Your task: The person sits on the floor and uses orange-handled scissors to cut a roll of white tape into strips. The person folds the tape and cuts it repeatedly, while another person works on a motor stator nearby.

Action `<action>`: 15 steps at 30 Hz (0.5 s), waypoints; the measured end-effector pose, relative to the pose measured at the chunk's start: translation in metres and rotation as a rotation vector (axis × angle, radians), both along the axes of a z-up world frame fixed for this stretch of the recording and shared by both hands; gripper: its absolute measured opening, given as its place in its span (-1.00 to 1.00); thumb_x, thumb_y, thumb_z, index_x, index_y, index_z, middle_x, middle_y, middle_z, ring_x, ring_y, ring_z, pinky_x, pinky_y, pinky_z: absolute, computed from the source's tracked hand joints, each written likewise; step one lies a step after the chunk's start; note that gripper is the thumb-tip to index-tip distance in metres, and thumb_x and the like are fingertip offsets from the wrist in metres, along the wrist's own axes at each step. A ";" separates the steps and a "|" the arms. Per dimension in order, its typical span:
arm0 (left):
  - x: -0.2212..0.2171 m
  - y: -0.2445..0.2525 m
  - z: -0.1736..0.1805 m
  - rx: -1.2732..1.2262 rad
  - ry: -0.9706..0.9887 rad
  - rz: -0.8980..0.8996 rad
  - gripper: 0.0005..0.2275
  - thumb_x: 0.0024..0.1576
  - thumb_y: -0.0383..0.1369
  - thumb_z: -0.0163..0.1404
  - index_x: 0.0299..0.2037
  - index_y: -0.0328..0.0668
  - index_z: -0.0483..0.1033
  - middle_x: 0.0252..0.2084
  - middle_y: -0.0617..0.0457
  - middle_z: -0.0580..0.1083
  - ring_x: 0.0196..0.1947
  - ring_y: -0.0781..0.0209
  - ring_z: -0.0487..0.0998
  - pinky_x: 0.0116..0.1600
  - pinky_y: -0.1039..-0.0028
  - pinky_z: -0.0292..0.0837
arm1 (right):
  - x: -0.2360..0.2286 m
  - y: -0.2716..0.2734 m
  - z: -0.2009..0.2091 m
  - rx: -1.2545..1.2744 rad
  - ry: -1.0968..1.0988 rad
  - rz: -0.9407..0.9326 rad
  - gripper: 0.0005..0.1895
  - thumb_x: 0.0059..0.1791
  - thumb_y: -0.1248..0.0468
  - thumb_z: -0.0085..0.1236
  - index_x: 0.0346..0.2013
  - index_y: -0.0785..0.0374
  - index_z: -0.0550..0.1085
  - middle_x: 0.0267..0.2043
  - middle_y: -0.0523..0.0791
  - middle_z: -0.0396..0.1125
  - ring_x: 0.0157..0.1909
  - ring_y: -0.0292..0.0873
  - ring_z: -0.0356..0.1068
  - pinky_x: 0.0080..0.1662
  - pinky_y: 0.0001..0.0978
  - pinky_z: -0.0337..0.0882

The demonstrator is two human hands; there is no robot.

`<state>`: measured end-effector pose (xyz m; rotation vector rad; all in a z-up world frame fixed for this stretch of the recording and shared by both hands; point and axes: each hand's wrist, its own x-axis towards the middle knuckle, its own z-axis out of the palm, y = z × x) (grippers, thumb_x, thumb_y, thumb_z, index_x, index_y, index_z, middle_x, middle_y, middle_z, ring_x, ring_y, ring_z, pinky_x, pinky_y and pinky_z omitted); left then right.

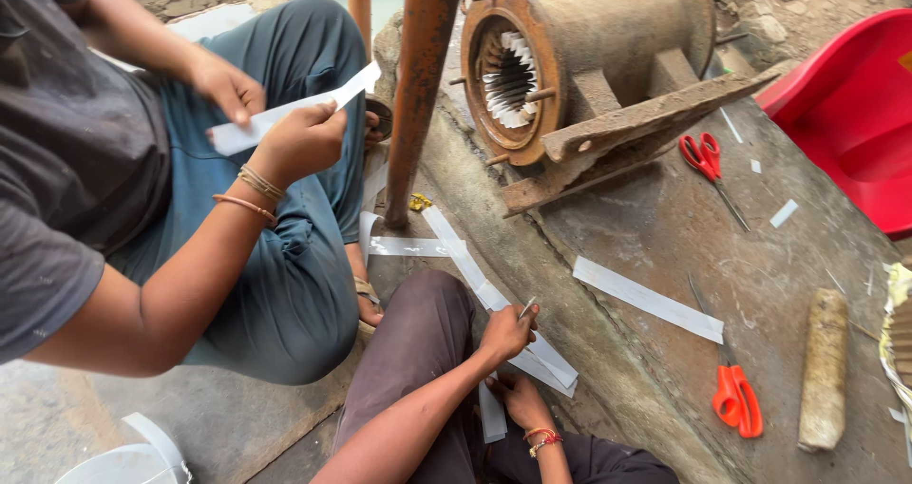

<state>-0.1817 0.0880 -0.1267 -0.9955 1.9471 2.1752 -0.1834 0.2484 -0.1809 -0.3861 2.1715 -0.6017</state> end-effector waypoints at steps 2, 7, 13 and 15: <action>0.000 0.001 0.000 0.010 0.009 0.011 -0.53 0.31 -0.01 -0.14 -0.32 -0.32 0.58 -0.50 -0.04 0.57 -0.50 0.19 0.59 -0.28 0.32 0.48 | -0.001 0.002 -0.003 -0.080 -0.008 -0.010 -0.46 -0.01 -0.05 0.24 -0.47 0.45 0.43 -0.56 -0.16 0.20 -0.46 -0.27 0.09 -0.34 -0.31 0.13; -0.002 0.004 -0.009 0.128 0.076 0.062 -0.52 0.33 -0.04 -0.15 -0.32 -0.40 0.54 -0.49 -0.09 0.56 -0.52 0.18 0.62 -0.34 0.36 0.52 | -0.002 -0.001 0.011 -0.382 -0.211 -0.277 -0.72 -0.10 0.13 0.17 -0.27 0.28 0.58 -0.40 -0.24 0.42 -0.37 -0.30 0.27 -0.26 -0.43 0.26; -0.010 0.001 -0.023 0.445 0.227 0.151 -0.55 0.36 -0.06 -0.20 -0.28 -0.40 0.48 -0.52 -0.05 0.50 -0.58 0.15 0.61 -0.49 0.36 0.52 | -0.007 -0.003 0.023 -0.679 -0.411 -0.595 -0.83 -0.02 0.30 0.04 -0.24 0.31 0.53 -0.34 -0.20 0.42 -0.28 -0.32 0.34 -0.16 -0.44 0.35; -0.010 -0.001 -0.028 0.481 0.236 0.157 -0.56 0.36 -0.05 -0.21 -0.28 -0.36 0.46 -0.54 -0.02 0.49 -0.60 0.15 0.60 -0.50 0.37 0.51 | -0.006 -0.003 0.021 -0.702 -0.273 -0.451 -0.84 0.04 0.30 0.09 -0.31 0.37 0.51 -0.39 -0.23 0.33 -0.34 -0.35 0.24 -0.24 -0.44 0.27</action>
